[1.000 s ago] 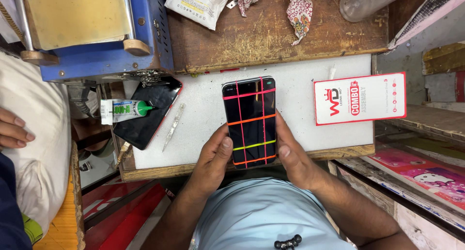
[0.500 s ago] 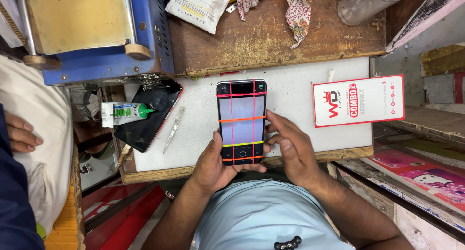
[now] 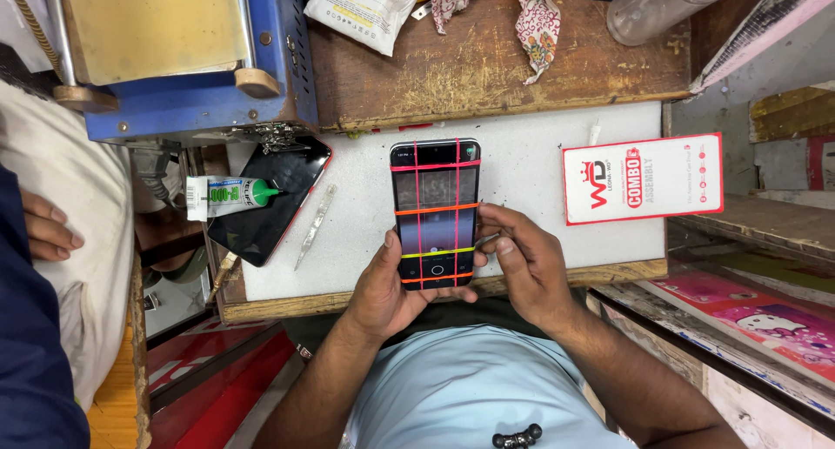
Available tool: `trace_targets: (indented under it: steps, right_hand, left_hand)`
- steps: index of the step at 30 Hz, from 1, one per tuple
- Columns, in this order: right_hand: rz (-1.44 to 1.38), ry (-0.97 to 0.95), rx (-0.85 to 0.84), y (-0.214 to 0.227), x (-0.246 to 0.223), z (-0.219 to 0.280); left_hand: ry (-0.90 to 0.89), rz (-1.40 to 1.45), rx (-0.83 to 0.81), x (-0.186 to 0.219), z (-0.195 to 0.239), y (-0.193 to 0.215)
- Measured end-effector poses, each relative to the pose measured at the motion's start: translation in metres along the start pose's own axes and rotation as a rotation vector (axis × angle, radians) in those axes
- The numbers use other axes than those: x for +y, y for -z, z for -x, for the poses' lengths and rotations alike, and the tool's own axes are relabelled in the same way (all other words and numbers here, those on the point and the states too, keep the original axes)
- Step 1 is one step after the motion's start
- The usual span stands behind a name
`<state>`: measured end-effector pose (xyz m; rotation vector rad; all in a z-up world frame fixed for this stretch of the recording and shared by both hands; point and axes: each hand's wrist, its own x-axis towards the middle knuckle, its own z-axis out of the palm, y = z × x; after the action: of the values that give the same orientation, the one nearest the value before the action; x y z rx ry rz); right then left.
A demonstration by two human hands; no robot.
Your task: The person secures a smartphone with multiple rubber bands, wipes the screen with a cloth, and repeatedly adjusts the bands. The person handles the phone and rubber bands throughout the clip.
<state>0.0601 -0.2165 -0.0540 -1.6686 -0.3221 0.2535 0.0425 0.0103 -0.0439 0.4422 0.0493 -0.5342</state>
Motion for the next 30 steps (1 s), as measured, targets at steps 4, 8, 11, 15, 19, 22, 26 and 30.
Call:
trace_targets:
  steps: [4,8,11,15,19,22,26,30]
  right_hand:
    - [-0.160,-0.132,0.125,-0.002,0.005,0.002]
    - [-0.272,0.030,-0.044,0.008,-0.028,0.002]
    - [-0.218,-0.058,-0.029,0.012,-0.066,0.005]
    - [-0.278,-0.042,0.203,0.024,-0.091,0.013]
    - [-0.254,0.125,0.498,0.055,-0.090,0.032]
    - [-0.211,0.308,0.737,0.083,-0.087,0.050]
    - [-0.089,0.649,1.013,0.124,-0.108,0.063]
    - [0.234,0.915,1.111,0.144,-0.155,0.083]
  left_hand:
    - [0.002,-0.108,-0.142,0.006,-0.009,-0.017]
    - [0.137,-0.218,-0.471,0.005,-0.035,-0.065]
    - [0.176,-0.298,-0.669,0.006,-0.061,-0.113]
    - [0.227,-0.194,-0.725,-0.005,-0.086,-0.167]
    - [0.242,-0.139,-0.797,-0.011,-0.097,-0.198]
    - [0.242,-0.130,-0.806,-0.014,-0.098,-0.207]
    - [0.245,-0.165,-0.767,-0.018,-0.102,-0.216]
    - [0.227,-0.200,-0.772,-0.025,-0.104,-0.219]
